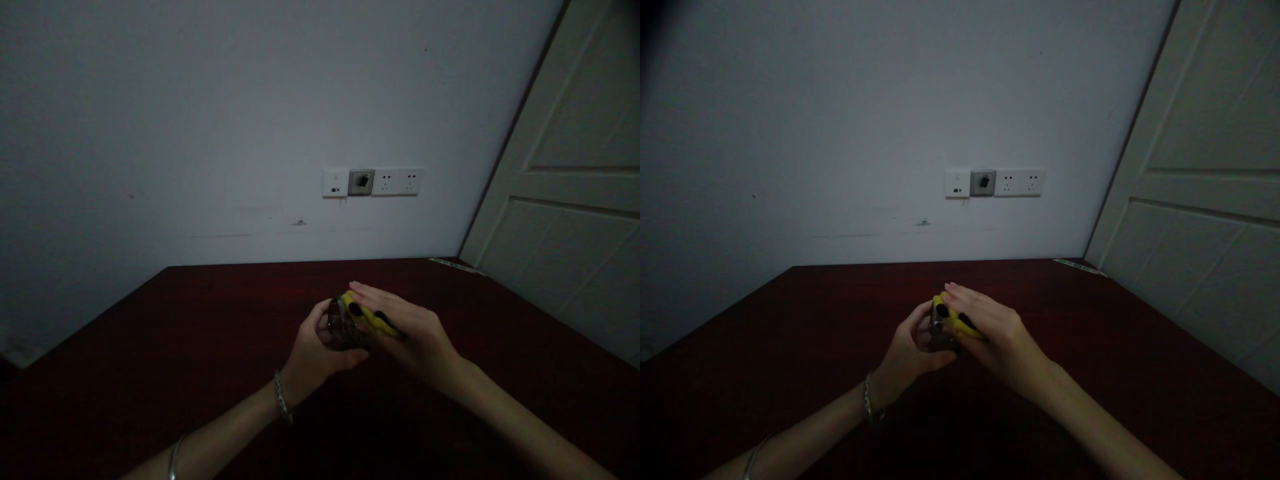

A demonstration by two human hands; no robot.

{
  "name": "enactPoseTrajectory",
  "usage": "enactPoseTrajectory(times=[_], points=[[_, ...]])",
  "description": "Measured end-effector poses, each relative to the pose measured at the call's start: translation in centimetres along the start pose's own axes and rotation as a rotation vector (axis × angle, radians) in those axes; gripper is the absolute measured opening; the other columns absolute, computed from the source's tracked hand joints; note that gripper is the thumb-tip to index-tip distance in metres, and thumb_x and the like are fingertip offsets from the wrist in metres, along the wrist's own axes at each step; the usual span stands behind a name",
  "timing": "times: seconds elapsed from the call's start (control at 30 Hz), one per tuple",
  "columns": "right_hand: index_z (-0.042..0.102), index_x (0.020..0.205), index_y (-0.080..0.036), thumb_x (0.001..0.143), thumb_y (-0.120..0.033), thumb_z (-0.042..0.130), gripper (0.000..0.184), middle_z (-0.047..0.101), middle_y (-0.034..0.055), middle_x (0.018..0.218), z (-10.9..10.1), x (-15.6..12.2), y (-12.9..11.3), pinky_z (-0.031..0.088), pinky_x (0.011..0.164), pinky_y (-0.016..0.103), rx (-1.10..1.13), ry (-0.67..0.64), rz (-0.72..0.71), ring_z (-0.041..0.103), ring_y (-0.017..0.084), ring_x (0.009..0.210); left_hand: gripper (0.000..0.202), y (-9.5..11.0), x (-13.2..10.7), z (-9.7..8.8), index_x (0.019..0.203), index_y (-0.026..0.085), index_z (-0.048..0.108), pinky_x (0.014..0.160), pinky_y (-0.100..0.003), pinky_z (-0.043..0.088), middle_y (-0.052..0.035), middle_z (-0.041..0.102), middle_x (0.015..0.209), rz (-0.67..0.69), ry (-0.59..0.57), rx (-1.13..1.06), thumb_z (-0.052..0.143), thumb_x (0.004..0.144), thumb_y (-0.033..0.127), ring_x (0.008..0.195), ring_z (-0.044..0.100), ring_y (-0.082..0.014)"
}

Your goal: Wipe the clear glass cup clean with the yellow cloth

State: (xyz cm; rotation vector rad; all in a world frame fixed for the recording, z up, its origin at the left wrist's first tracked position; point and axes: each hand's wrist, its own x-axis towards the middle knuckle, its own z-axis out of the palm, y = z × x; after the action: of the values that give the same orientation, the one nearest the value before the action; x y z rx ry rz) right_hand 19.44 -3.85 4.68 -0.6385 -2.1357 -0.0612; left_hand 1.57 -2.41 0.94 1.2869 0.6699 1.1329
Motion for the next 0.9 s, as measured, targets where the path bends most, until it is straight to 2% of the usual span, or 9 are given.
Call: enactPoseTrajectory(times=[0.1, 0.2, 0.27, 0.37, 0.43, 0.57, 0.7, 0.77, 0.9], points=[[0.042, 0.137, -0.014, 0.09, -0.011, 0.047, 0.047, 0.05, 0.0136, 0.136, 0.1, -0.4, -0.5, 0.041, 0.105, 0.042, -0.089, -0.122, -0.162, 0.041, 0.022, 0.13, 0.07, -0.3, 0.2, -0.1, 0.109, 0.017, 0.052, 0.078, -0.031, 0.055, -0.0095, 0.067, 0.107, 0.047, 0.032, -0.028, 0.083, 0.046, 0.011, 0.095, 0.065, -0.0242], [0.039, 0.138, -0.014, 0.091, -0.009, 0.045, 0.048, 0.049, 0.0127, 0.137, -0.2, -0.6, -0.5, 0.039, 0.107, 0.042, -0.09, -0.179, -0.193, 0.038, 0.022, 0.132, 0.068, -0.5, 0.3, -0.1, 0.109, 0.017, 0.054, 0.078, -0.031, 0.055, -0.0096, 0.066, 0.109, 0.071, 0.025, -0.021, 0.082, 0.047, 0.01, 0.097, 0.064, -0.0249], [0.042, 0.137, -0.016, 0.091, -0.013, 0.049, 0.047, 0.049, 0.0117, 0.137, -0.4, -0.4, 0.0, 0.041, 0.106, 0.04, -0.02, -0.143, -0.143, 0.041, 0.021, 0.13, 0.07, -0.4, 0.2, -0.1, 0.111, 0.016, 0.052, 0.079, -0.032, 0.054, -0.0097, 0.067, 0.107, 0.037, 0.0, -0.025, 0.083, 0.049, 0.011, 0.095, 0.065, -0.024], [0.049, 0.131, -0.019, 0.089, -0.017, 0.055, 0.042, 0.056, 0.0092, 0.132, -0.7, -0.3, 0.8, 0.046, 0.102, 0.038, 0.077, -0.024, 0.02, 0.053, 0.02, 0.121, 0.073, 0.0, -0.1, 0.0, 0.114, 0.015, 0.051, 0.081, -0.032, 0.053, -0.0103, 0.066, 0.108, -0.022, -0.055, -0.046, 0.085, 0.05, 0.013, 0.095, 0.065, -0.0227], [0.051, 0.129, -0.021, 0.087, -0.016, 0.057, 0.042, 0.058, 0.0084, 0.129, -0.7, -0.3, 1.1, 0.047, 0.1, 0.038, 0.094, 0.019, 0.069, 0.056, 0.02, 0.117, 0.073, 0.3, -0.3, 0.1, 0.115, 0.015, 0.05, 0.077, -0.031, 0.054, -0.0103, 0.066, 0.106, -0.057, -0.064, -0.069, 0.085, 0.051, 0.015, 0.091, 0.065, -0.0221], [0.04, 0.137, -0.019, 0.088, -0.015, 0.054, 0.051, 0.05, 0.0107, 0.137, -0.6, -0.8, 0.6, 0.044, 0.103, 0.042, 0.047, -0.037, -0.123, 0.046, 0.022, 0.126, 0.071, 0.3, -0.4, 0.1, 0.115, 0.016, 0.05, 0.059, -0.025, 0.055, -0.0091, 0.066, 0.101, -0.062, -0.037, -0.102, 0.085, 0.054, 0.019, 0.083, 0.065, -0.021], [0.032, 0.142, -0.015, 0.09, -0.014, 0.049, 0.055, 0.046, 0.0139, 0.14, -0.6, -1.1, 0.1, 0.041, 0.105, 0.046, -0.017, -0.127, -0.307, 0.039, 0.025, 0.131, 0.07, 0.2, -0.1, 0.0, 0.111, 0.016, 0.055, 0.069, -0.023, 0.056, -0.0074, 0.066, 0.103, 0.024, -0.022, -0.123, 0.087, 0.048, 0.016, 0.087, 0.065, -0.0186], [0.035, 0.141, -0.017, 0.089, -0.014, 0.052, 0.055, 0.048, 0.0123, 0.139, -0.5, -1.0, 0.1, 0.042, 0.105, 0.045, 0.015, -0.092, -0.261, 0.042, 0.024, 0.129, 0.07, 0.3, -0.1, -0.1, 0.112, 0.016, 0.055, 0.066, -0.023, 0.056, -0.0072, 0.066, 0.103, 0.013, -0.031, -0.114, 0.086, 0.05, 0.016, 0.085, 0.065, -0.0178], [0.051, 0.13, -0.023, 0.086, -0.016, 0.057, 0.045, 0.057, 0.007, 0.131, -0.5, -0.4, 0.0, 0.048, 0.099, 0.041, 0.142, 0.057, 0.006, 0.055, 0.022, 0.118, 0.066, 0.6, -0.4, 0.0, 0.115, 0.015, 0.051, 0.052, -0.023, 0.056, -0.0085, 0.065, 0.098, -0.036, -0.085, -0.119, 0.083, 0.058, 0.026, 0.077, 0.064, -0.0187]])
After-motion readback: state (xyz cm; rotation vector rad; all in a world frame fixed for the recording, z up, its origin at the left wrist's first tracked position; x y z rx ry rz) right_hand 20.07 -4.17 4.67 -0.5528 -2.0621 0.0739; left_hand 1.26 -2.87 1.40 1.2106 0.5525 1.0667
